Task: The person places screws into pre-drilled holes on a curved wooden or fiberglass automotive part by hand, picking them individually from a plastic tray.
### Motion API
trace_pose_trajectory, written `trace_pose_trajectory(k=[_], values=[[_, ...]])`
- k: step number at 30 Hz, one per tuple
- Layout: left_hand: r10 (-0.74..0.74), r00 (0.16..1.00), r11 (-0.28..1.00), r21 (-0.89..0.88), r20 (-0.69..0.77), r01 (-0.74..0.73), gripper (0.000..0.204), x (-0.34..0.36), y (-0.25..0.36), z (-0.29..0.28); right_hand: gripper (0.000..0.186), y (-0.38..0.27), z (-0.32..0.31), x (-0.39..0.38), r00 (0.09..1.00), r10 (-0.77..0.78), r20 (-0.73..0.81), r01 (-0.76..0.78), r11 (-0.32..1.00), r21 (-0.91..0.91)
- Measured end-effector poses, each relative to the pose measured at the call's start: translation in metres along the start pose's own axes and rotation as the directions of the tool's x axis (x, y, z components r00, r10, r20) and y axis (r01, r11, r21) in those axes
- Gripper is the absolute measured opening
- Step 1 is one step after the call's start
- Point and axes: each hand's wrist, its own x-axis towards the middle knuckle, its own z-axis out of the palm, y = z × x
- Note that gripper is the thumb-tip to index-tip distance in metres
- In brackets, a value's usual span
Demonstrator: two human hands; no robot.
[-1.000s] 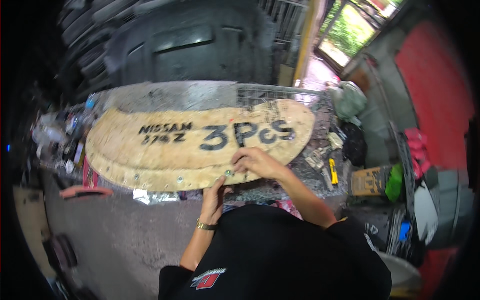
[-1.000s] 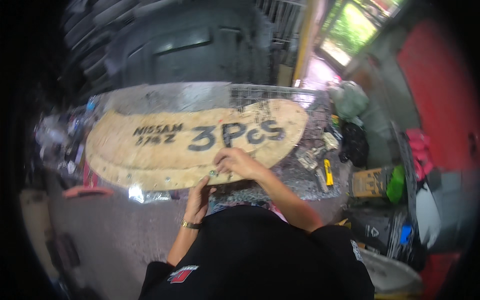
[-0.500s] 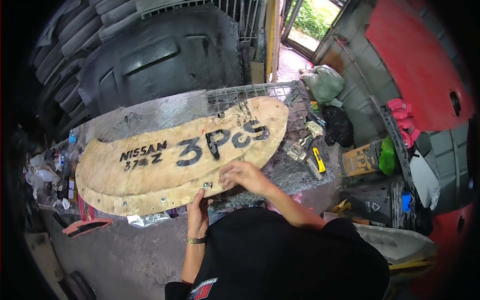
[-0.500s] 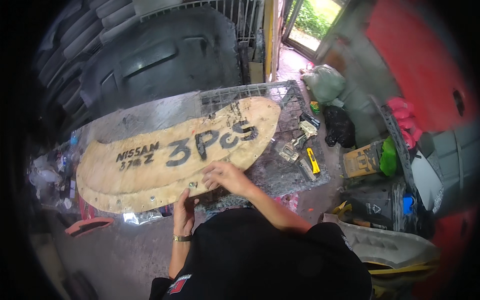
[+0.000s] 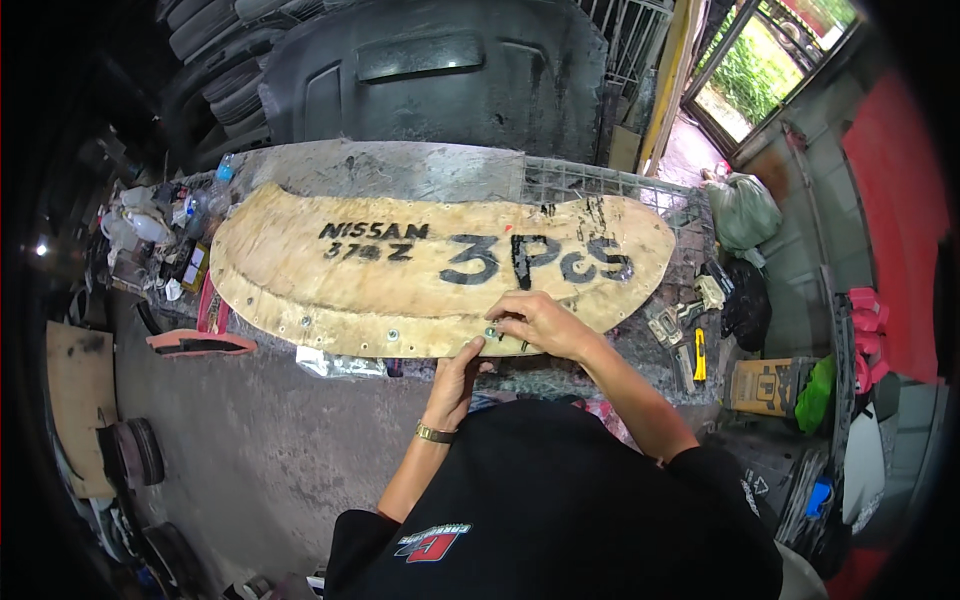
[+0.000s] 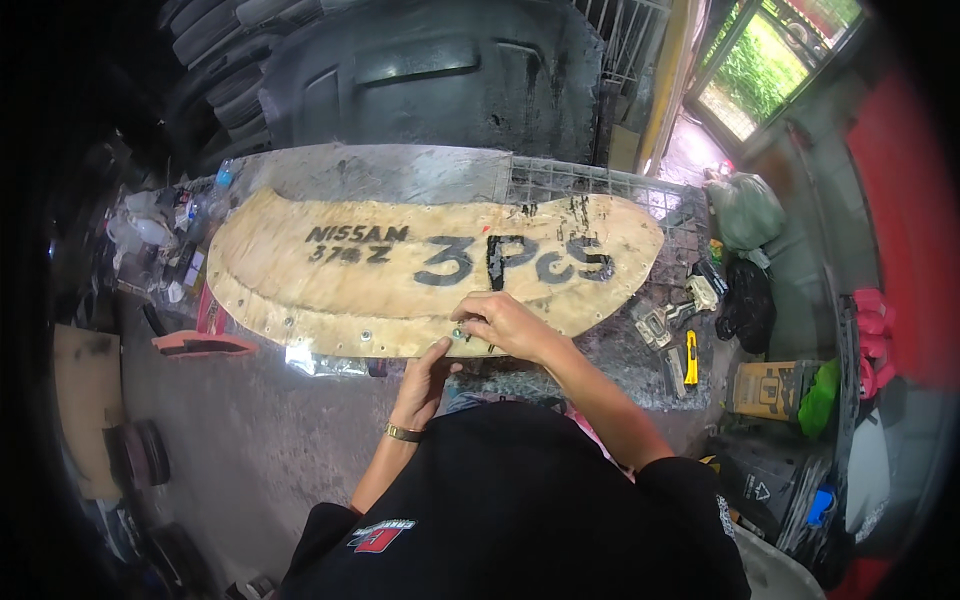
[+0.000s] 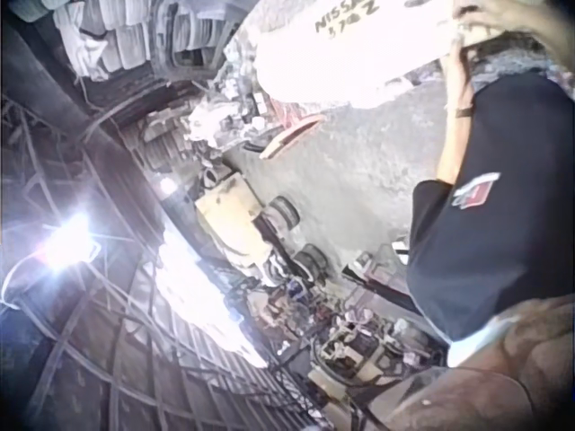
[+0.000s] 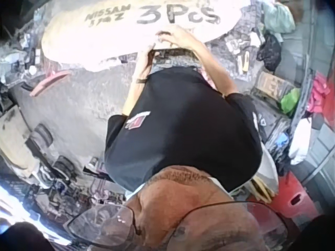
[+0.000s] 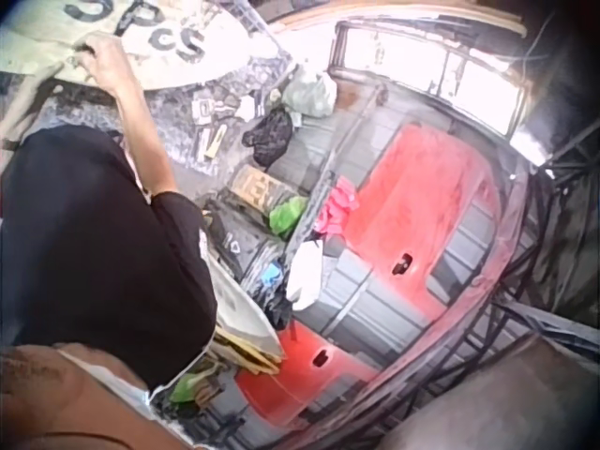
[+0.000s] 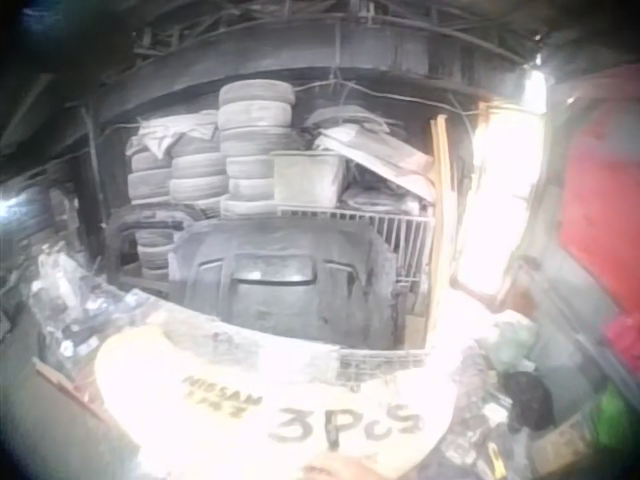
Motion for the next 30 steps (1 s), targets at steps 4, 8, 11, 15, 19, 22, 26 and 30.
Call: trace_pose_trajectory(k=[4,8,11,15,19,22,26,30], values=[[0.01,1.0,1.0,0.002,0.002,-0.01,0.03,0.0,-0.001,0.001,0.016,0.002,-0.004,0.006,0.988,-0.044,0.148,0.065,0.989,-0.136],[0.013,1.0,1.0,0.006,-0.013,-0.013,0.03,-0.001,-0.002,0.001,0.014,0.005,-0.003,0.009,0.981,-0.047,0.189,0.074,0.987,-0.142],[0.009,1.0,1.0,0.025,0.0,-0.009,0.028,-0.001,0.0,0.001,0.013,0.002,-0.003,0.012,0.978,-0.052,0.204,0.089,0.98,-0.177],[0.007,1.0,1.0,0.016,-0.006,-0.007,0.026,-0.001,-0.001,0.0,0.012,-0.006,-0.003,0.017,0.964,-0.037,0.264,0.108,0.959,-0.262],[-0.009,1.0,1.0,0.011,0.0,0.009,0.025,0.0,-0.001,-0.002,0.013,-0.006,-0.001,0.021,0.955,-0.048,0.293,0.148,0.933,-0.329],[-0.004,1.0,1.0,-0.002,0.0,0.004,0.025,0.0,-0.001,-0.001,0.016,-0.007,-0.002,0.021,0.959,0.047,0.279,0.066,0.922,-0.381],[0.017,0.999,1.0,-0.009,0.032,-0.016,0.029,0.001,-0.002,-0.003,0.021,-0.014,-0.002,0.023,0.955,0.097,0.279,0.063,0.855,-0.515],[0.054,0.998,0.999,-0.004,0.041,-0.053,0.035,0.002,-0.004,-0.003,0.028,-0.011,0.006,0.023,0.96,0.12,0.254,0.041,0.835,-0.548]])
